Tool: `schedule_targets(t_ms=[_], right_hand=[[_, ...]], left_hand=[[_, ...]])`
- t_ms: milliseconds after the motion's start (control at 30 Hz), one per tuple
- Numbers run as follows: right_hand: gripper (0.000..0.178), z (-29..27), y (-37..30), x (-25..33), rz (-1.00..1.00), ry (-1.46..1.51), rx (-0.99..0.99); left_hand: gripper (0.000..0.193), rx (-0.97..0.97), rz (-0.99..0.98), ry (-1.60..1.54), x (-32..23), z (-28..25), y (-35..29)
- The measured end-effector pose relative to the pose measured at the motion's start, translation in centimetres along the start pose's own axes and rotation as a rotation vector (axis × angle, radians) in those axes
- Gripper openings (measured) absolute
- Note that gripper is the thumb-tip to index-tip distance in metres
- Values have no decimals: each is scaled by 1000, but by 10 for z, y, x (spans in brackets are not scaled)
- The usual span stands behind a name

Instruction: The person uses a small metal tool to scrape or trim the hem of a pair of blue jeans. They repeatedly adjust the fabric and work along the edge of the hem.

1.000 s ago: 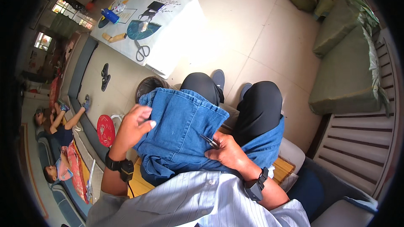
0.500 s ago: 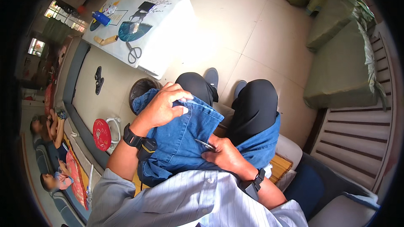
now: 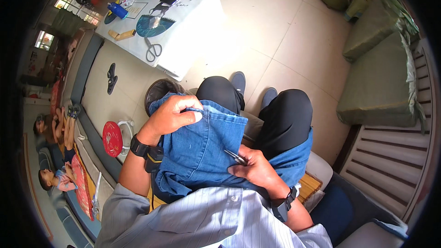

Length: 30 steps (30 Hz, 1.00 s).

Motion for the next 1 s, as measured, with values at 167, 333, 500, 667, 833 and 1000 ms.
schedule_targets(t_ms=[167,333,500,667,833,1000], right_hand=[[31,-11,-4,-2,28,-89,-27],[30,-8,-3,3,20,-79,-32],[21,-10,-3,0,53,-108,-44],[9,-15,-7,-5,-24,-51,-88],[19,-11,-24,41,95,186,-282],[23,-2,-17,71,-360,-233,-241]], left_hand=[[11,18,-60,-52,-11,-3,-4],[13,31,-66,-63,-13,-3,-6],[10,4,-78,-146,-7,1,-9],[9,-110,-86,-18,-25,8,-16],[9,-177,-197,-224,-33,18,-28],[12,-226,-134,-633,-23,37,-37]])
Point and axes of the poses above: each hand's wrist, its own y-axis towards the middle knuckle, its own z-axis out of the palm, x = y × z, the point moved 2 cm from there along y, towards the middle knuckle, and after that the axes turned 5 degrees about y, right-handed, at the moved point
